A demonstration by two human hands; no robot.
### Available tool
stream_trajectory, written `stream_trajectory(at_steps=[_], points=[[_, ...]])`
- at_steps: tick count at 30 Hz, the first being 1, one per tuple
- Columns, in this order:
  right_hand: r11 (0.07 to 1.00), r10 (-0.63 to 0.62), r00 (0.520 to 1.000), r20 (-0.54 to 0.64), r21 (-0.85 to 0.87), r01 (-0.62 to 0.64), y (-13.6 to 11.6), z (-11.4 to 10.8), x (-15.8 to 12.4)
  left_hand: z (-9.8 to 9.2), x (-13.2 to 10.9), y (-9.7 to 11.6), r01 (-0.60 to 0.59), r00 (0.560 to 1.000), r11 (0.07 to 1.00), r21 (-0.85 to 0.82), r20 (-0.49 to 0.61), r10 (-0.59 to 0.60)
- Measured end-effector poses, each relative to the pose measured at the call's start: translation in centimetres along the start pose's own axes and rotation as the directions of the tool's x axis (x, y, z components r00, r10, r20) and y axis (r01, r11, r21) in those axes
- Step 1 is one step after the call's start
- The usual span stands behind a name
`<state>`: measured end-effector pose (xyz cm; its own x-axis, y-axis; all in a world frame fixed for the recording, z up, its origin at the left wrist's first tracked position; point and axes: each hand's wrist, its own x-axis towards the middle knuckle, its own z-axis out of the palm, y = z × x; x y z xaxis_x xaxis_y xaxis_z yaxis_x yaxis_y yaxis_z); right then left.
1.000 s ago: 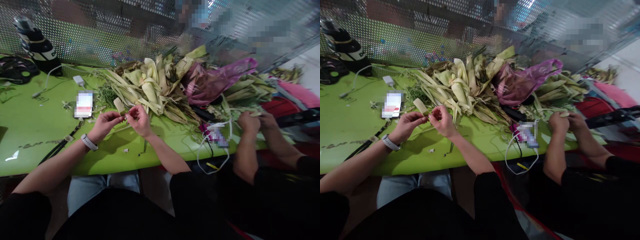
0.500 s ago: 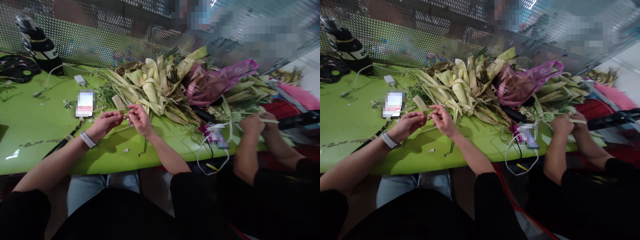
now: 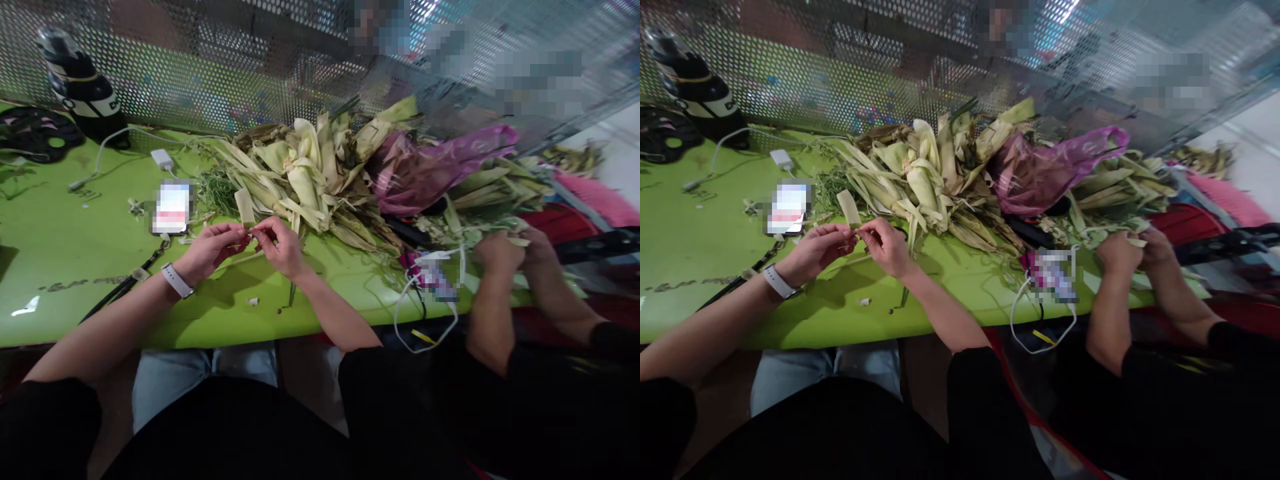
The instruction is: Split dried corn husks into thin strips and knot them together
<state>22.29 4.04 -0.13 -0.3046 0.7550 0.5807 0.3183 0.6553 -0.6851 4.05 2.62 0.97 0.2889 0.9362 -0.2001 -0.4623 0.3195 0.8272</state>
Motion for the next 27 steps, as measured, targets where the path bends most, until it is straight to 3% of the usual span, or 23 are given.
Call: stream_trajectory(at_steps=[5,12,17,21,27], points=[[0.992,0.098,0.995,-0.028,0.086,-0.095,-0.2,0.5,-0.2,0.3,-0.2,-0.4,-0.191,0.982,0.96,0.206,0.03,0.189],[0.995,0.032,0.998,-0.053,0.091,-0.027,0.5,0.8,-0.3,0.6,-0.5,-0.5,-0.314,0.942,0.835,0.453,0.036,0.335],[0.99,0.078,0.997,0.007,0.119,-0.078,0.0,0.4,-0.1,0.3,-0.2,-0.4,-0.195,0.98,0.965,0.173,-0.007,0.2],[0.995,-0.052,0.998,0.022,0.081,0.05,0.3,0.0,0.3,0.0,0.1,-0.2,-0.071,0.997,0.997,-0.038,-0.03,0.07],[0.965,-0.246,0.969,-0.03,-0.098,0.242,0.7,-0.1,0.5,0.1,0.0,-0.1,0.019,1.0,0.989,-0.143,0.001,-0.019]])
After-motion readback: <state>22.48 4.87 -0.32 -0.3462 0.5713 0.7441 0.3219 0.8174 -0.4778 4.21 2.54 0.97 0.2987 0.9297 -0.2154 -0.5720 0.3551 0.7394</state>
